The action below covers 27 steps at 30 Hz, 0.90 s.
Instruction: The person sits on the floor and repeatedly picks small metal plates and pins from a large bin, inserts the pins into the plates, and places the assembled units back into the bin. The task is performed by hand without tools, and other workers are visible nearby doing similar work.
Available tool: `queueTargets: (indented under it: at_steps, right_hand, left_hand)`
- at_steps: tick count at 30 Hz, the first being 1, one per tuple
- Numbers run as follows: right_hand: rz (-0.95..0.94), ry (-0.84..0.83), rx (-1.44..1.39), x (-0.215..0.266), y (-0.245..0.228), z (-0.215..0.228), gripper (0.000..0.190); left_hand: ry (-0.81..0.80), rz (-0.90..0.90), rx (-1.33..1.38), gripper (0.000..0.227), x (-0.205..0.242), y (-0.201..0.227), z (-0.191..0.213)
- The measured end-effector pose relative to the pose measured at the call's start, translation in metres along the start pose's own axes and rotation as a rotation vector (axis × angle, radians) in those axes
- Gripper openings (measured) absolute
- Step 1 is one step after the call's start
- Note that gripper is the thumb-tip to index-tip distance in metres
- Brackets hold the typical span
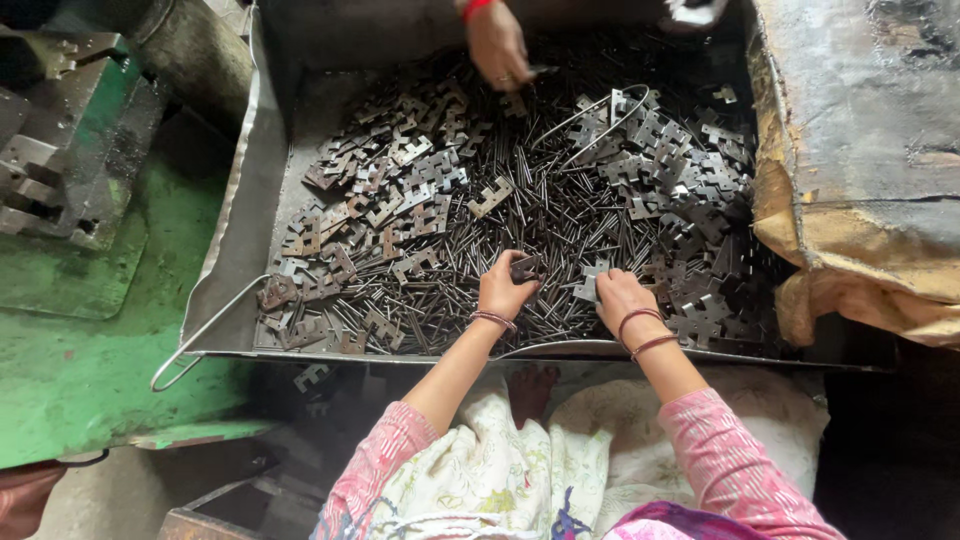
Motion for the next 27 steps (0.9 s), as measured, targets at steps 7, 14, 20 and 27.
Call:
queueTargets:
  at_steps: [7, 14, 20, 27]
  right_hand:
    - [-0.016, -0.063, 0.017, 0.000, 0.004, -0.013, 0.036]
    - [-0.146, -0.010, -0.025, 0.002, 0.007, -0.009, 0.042]
    - [-0.066, 0.194, -0.218, 0.014, 0.007, 0.016, 0.048]
    - [0.161, 0.322, -0.542, 0.036, -0.059, 0.036, 0.040]
  left_hand:
    - [-0.134, 0.157, 0.928, 0.050, -0.007, -0.030, -0.008]
    - [-0.037, 0.290, 0.994, 0.040, -0.009, -0.047, -0.006]
    - [-0.067, 0.275, 1.062, 0.030, -0.004, -0.034, -0.003]
    - [-0.089, 0.222, 1.095, 0.043, -0.005, -0.033, -0.005]
Point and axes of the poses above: each hand's wrist, its own x-axis away from the middle knuckle, its own z-axis out of the back of the hand, y = z × x, the point moved 5 cm from there along -x, towards the middle knuckle, and after that the axes turned 12 degrees about -y, right-handed, at the moved point
